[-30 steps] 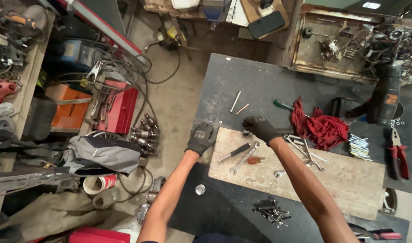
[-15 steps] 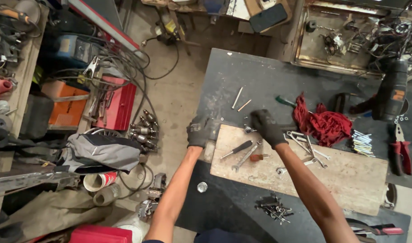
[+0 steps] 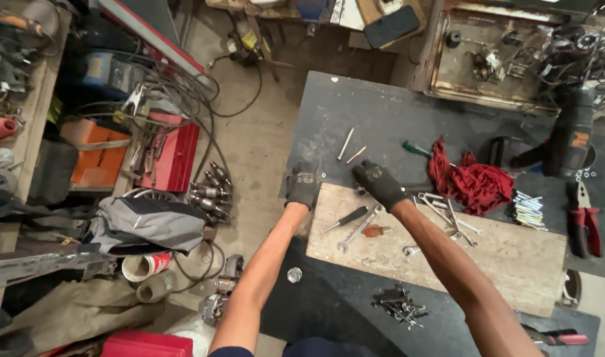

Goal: Sorting screws and bolts on a repair bench and inspecting small components

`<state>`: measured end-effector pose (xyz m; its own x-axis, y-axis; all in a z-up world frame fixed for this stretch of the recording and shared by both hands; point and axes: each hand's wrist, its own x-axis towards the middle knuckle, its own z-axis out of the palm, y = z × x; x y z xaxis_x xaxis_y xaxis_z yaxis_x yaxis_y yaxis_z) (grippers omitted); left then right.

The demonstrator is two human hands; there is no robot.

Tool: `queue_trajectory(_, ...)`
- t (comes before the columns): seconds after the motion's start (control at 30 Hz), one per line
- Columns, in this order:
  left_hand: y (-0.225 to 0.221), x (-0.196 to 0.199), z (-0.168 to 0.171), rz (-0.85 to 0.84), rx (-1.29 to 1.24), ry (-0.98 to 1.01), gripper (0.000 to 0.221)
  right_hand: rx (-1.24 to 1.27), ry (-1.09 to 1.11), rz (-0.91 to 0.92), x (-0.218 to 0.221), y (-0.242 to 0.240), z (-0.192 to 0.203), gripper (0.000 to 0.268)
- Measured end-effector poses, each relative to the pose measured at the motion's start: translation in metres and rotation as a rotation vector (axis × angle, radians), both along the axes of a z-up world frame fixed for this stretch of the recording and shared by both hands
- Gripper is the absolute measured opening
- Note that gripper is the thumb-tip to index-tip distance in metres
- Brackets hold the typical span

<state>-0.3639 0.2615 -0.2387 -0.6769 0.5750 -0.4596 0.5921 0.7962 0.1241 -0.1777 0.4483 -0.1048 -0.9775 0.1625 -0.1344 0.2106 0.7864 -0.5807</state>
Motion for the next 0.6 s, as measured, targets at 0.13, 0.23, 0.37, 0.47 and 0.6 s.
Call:
queue_trajectory(0.13,-0.015,-0.007,0.071,0.247,0.166,-0.283,0.073,-0.239,-0.284,-0.320,-0.008,-0.001,0.035,0.048)
queue_trajectory(0.23,-0.036,0.006,0.134,0.649,0.476,-0.608,0.052,-0.636,-0.260,-0.702,0.003,-0.009,0.070,0.039)
queue_trajectory(0.37,-0.045,0.068,0.167,0.907,1.137,-1.162,0.012,-0.856,0.001,-0.750,0.036,-0.061,0.135,0.020)
queue_trajectory(0.47,-0.052,0.121,0.136,1.114,1.367,-1.576,0.012,-0.641,0.009,-0.728,0.058,-0.107,0.144,0.027)
queue_trajectory(0.6,-0.055,0.170,0.108,1.347,1.333,-1.621,0.015,-0.355,0.179,-0.536,0.074,-0.154,0.170,0.022)
